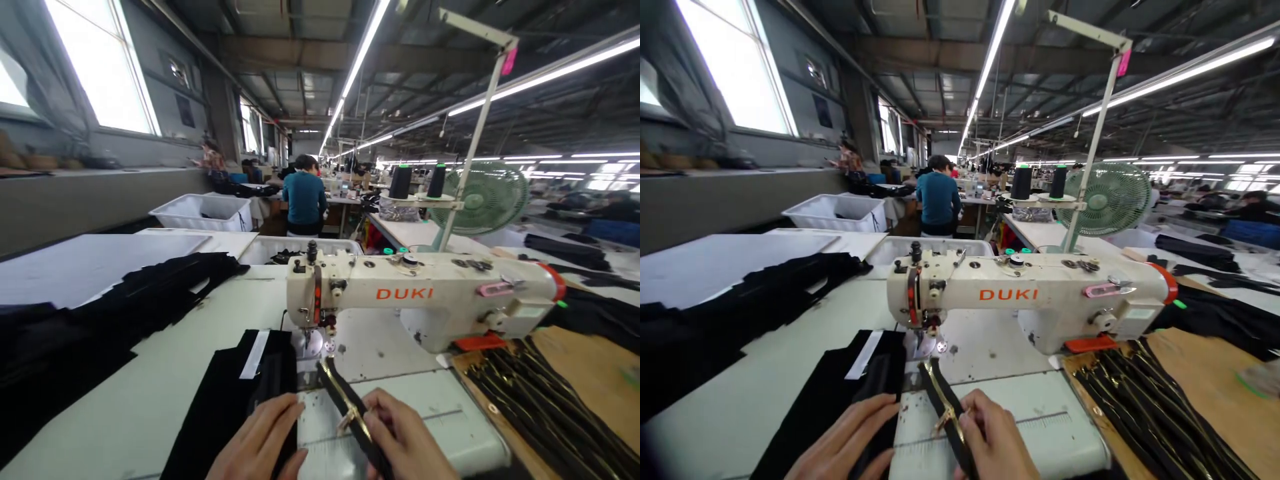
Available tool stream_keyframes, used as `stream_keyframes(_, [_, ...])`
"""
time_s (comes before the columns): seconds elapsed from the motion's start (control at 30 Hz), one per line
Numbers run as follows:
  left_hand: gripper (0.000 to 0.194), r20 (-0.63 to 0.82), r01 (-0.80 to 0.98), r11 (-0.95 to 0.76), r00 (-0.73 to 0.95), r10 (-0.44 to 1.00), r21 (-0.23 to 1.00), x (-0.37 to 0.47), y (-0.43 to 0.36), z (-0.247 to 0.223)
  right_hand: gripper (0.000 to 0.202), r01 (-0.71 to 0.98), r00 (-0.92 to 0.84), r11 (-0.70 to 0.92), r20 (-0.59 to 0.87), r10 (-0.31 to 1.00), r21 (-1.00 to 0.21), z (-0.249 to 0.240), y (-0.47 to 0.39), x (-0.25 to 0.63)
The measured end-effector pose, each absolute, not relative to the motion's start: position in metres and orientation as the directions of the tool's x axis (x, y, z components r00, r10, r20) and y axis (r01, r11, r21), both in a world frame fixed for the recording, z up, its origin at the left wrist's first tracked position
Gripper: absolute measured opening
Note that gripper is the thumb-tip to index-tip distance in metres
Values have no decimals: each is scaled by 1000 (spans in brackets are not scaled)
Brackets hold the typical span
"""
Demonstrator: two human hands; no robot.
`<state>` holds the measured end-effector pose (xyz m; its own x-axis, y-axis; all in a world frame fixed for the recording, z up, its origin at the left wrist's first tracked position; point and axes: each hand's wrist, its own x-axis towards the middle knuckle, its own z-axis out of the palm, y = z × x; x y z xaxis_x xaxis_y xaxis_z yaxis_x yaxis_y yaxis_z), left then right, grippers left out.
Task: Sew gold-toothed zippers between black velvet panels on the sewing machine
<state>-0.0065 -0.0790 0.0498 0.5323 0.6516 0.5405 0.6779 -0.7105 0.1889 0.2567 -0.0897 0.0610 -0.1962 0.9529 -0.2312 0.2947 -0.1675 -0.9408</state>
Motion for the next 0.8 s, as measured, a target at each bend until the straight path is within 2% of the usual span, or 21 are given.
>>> stream_keyframes(0.1, [56,455,645,-734,599,659,212,-4,-69,59,68,94,-257,-229,-246,935,-969,29,-75,227])
stream_keyframes(0.2, [72,340,552,-806,732,590,212,0,-52,57,66,67,-285,-165,-177,942,-984,18,-69,220])
stream_keyframes(0.27, [76,295,533,-817,761,577,222,2,-41,52,61,172,-319,-92,-144,937,-981,24,-70,225])
stream_keyframes(0.33, [75,277,545,-804,755,595,240,4,-33,48,43,389,-325,25,-112,939,-921,37,-72,232])
stream_keyframes(0.4, [78,257,561,-787,745,615,258,5,-29,46,22,603,-317,194,-9,949,-773,53,-72,236])
stream_keyframes(0.43, [81,245,571,-777,740,627,265,6,-28,46,18,666,-339,288,64,939,-688,60,-71,236])
stream_keyframes(0.5, [82,222,592,-760,730,647,267,7,-27,47,23,705,-438,444,153,886,-553,69,-67,231])
stream_keyframes(0.57, [80,195,608,-750,727,658,261,7,-26,47,33,688,-531,530,154,833,-495,70,-59,224])
stream_keyframes(0.73, [84,154,613,-754,742,652,237,6,-22,44,32,637,-584,593,194,788,-493,62,-39,214])
stream_keyframes(0.8, [86,154,607,-761,749,644,231,5,-21,44,23,635,-564,586,217,797,-503,59,-36,216])
